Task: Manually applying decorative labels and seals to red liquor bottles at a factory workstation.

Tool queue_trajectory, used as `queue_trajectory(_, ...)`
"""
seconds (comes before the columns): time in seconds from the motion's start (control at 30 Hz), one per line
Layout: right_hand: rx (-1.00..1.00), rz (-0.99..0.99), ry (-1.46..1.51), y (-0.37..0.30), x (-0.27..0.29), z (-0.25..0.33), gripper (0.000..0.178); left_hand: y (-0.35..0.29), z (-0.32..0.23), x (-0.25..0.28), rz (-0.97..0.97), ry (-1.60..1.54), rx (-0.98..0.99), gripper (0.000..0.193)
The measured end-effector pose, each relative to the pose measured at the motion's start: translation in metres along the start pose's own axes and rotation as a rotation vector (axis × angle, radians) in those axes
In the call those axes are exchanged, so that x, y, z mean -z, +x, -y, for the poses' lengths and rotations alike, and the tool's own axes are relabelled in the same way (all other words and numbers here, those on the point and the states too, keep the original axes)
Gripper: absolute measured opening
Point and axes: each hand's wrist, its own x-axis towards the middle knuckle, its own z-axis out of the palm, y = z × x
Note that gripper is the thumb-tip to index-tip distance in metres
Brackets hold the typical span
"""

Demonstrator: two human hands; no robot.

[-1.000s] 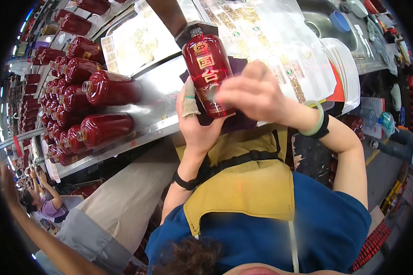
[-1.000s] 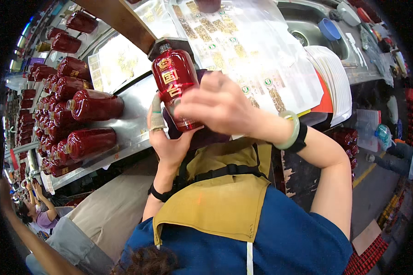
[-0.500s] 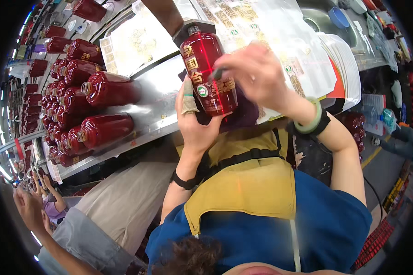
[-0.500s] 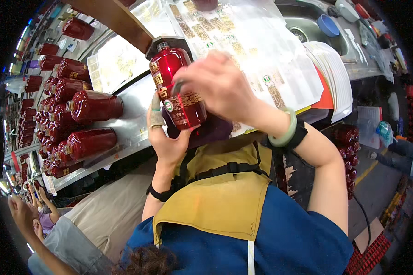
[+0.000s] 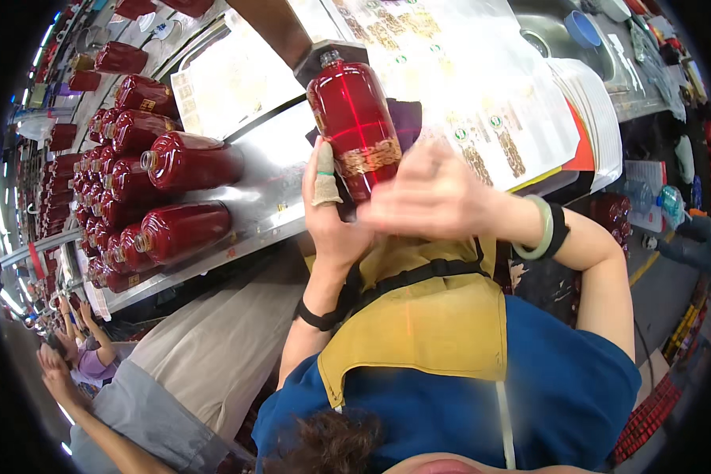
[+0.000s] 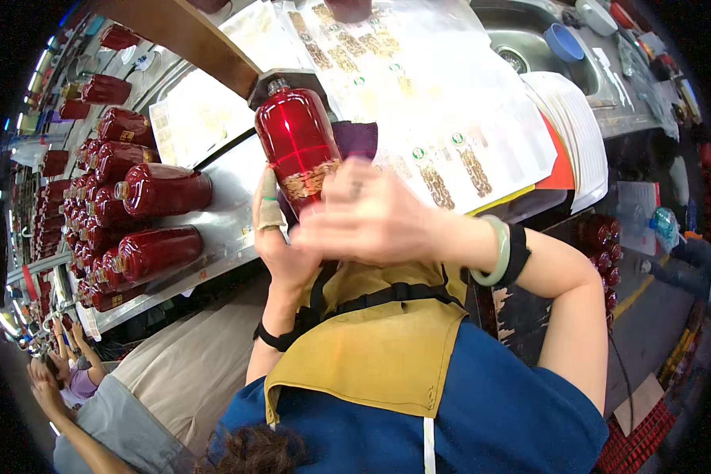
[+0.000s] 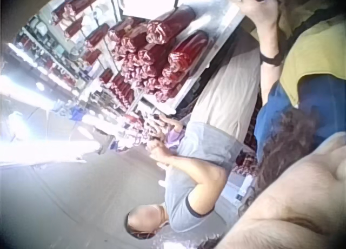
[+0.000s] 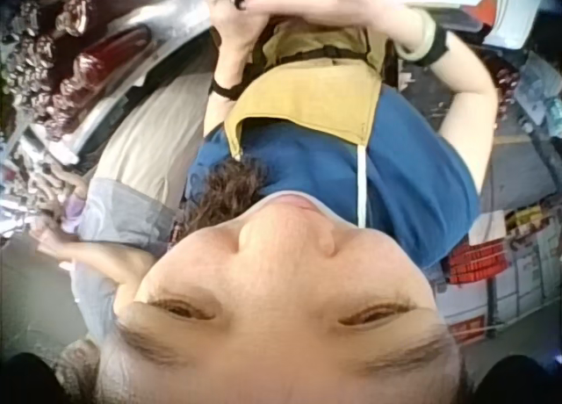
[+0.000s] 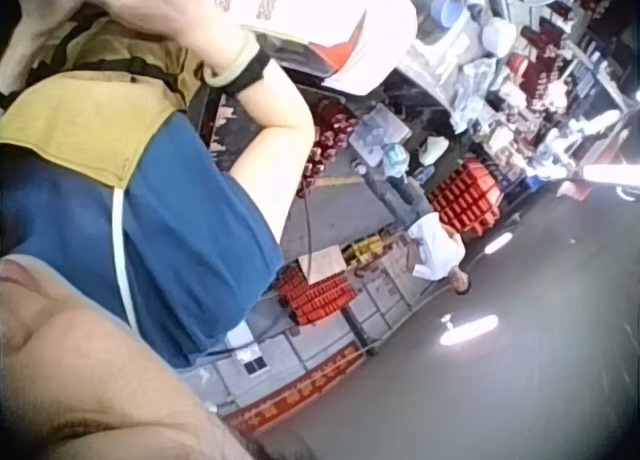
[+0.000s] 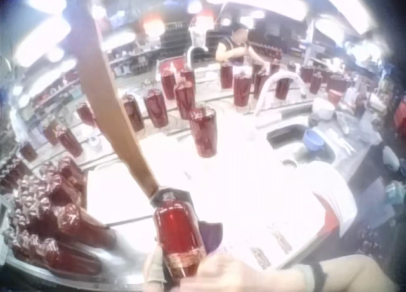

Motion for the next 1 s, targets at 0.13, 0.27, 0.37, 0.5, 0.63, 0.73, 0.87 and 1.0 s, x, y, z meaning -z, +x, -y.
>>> queue_trajectory(0.13, -0.168, -0.085, -0.086, -0.008, -0.007, -0.02, 0.028, 0.004, 0.004, 0.001, 0.064, -0.072, 0.026, 0.091)
queue_trajectory(0.27, -0.227, 0.001, 0.034, 0.005, -0.009, 0.001, 0.022, -0.001, 0.0, 0.001, 0.06, 0.041, 0.013, 0.09)
queue_trajectory(0.37, -0.418, -0.245, -0.192, 0.011, -0.003, -0.054, 0.015, -0.002, -0.003, 0.002, 0.045, -0.042, 0.052, 0.087)
queue_trajectory(0.5, -0.026, -0.025, 0.127, -0.01, -0.007, -0.003, 0.013, 0.0, 0.007, 0.002, 0.1, -0.047, 0.029, 0.089)
queue_trajectory(0.63, -0.472, -0.243, -0.06, 0.01, 0.008, -0.052, 0.021, -0.002, -0.002, 0.002, 0.058, 0.09, -0.077, 0.087)
queue_trajectory(0.73, -0.792, -0.436, 0.073, 0.016, 0.017, -0.055, 0.024, 0.006, -0.014, 0.006, 0.154, 0.294, -0.139, 0.091)
queue_trajectory(0.87, -0.926, -0.369, 0.165, 0.013, 0.012, -0.039, 0.028, 0.012, -0.031, -0.003, 0.191, 0.504, -0.149, 0.084)
queue_trajectory(1.0, -0.999, -0.355, 0.196, 0.015, 0.008, -0.029, 0.024, 0.008, -0.034, -0.011, 0.166, 0.59, -0.158, 0.08)
